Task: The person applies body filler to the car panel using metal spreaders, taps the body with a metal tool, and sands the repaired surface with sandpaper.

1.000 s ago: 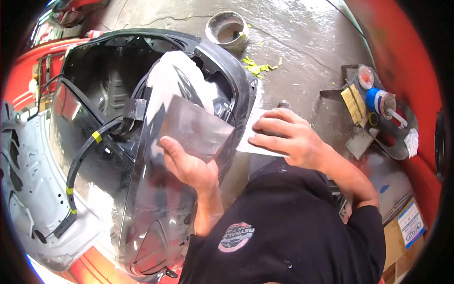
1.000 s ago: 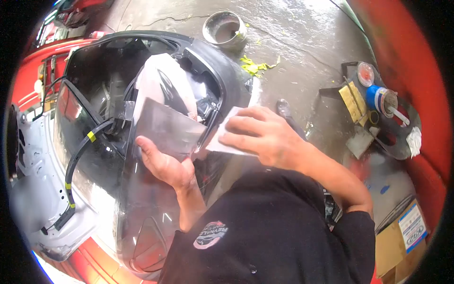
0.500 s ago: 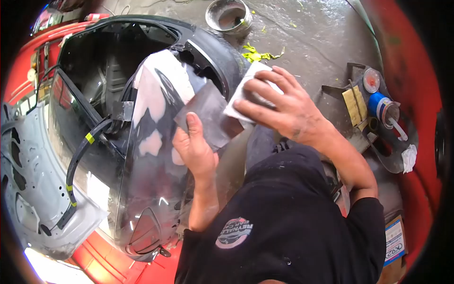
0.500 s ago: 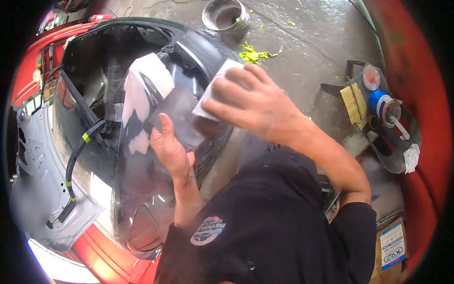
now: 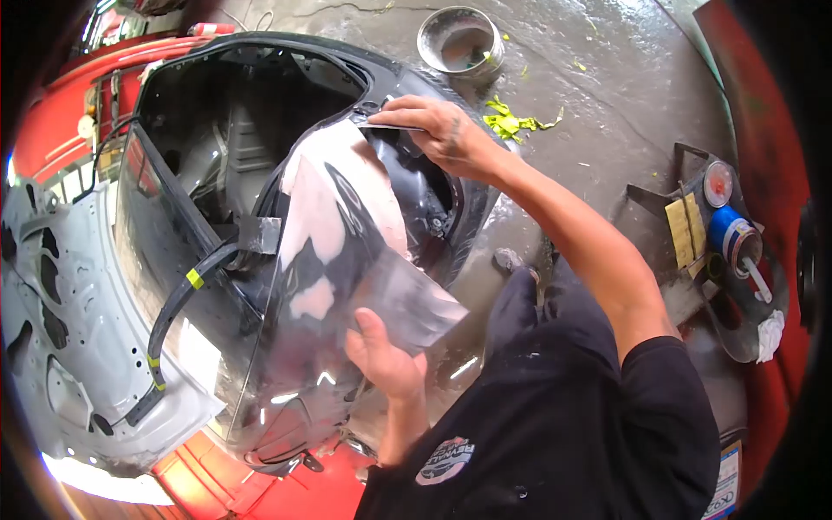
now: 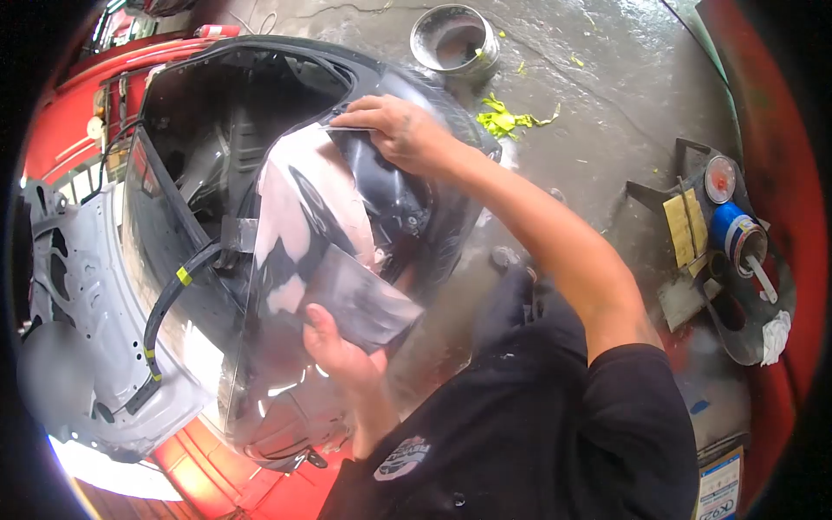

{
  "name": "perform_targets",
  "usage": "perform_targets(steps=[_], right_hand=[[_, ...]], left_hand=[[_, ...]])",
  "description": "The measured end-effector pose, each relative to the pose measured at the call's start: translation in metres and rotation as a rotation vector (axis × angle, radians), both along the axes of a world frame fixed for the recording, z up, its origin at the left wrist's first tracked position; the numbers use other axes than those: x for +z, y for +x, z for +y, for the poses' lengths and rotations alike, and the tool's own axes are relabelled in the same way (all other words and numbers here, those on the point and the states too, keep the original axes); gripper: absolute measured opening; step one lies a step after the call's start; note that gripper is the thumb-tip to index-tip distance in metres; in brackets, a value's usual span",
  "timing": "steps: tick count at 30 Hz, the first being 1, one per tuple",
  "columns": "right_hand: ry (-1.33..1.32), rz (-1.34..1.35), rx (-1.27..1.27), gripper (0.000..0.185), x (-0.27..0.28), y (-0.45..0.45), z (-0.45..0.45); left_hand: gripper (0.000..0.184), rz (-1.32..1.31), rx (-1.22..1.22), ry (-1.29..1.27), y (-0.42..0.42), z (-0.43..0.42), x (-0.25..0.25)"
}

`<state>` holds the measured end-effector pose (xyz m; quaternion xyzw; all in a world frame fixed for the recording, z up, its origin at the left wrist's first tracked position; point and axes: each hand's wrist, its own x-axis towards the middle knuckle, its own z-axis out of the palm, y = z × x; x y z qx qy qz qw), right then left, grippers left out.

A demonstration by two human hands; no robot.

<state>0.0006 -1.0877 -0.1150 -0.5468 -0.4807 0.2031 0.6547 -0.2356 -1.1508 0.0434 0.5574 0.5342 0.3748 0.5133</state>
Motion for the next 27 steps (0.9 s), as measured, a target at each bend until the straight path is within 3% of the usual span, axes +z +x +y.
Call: perform_targets(steps=[3, 21, 27], right_hand=[[0.04, -0.064, -0.038, 0.054, -0.012, -0.003, 0.024], [0.035, -0.123, -0.135, 0.059, -0.015, -0.022, 0.03], [0.048, -0.184, -0.165, 0.058, -0.019, -0.027, 0.036]], left_hand=[[0.042, -0.083, -0.032, -0.144, -0.003, -0.006, -0.001], [0.052, -0.037, -0.13, -0.281, -0.011, -0.008, -0.024], [0.052, 0.035, -0.015, -0.295, -0.017, -0.014, -0.028]])
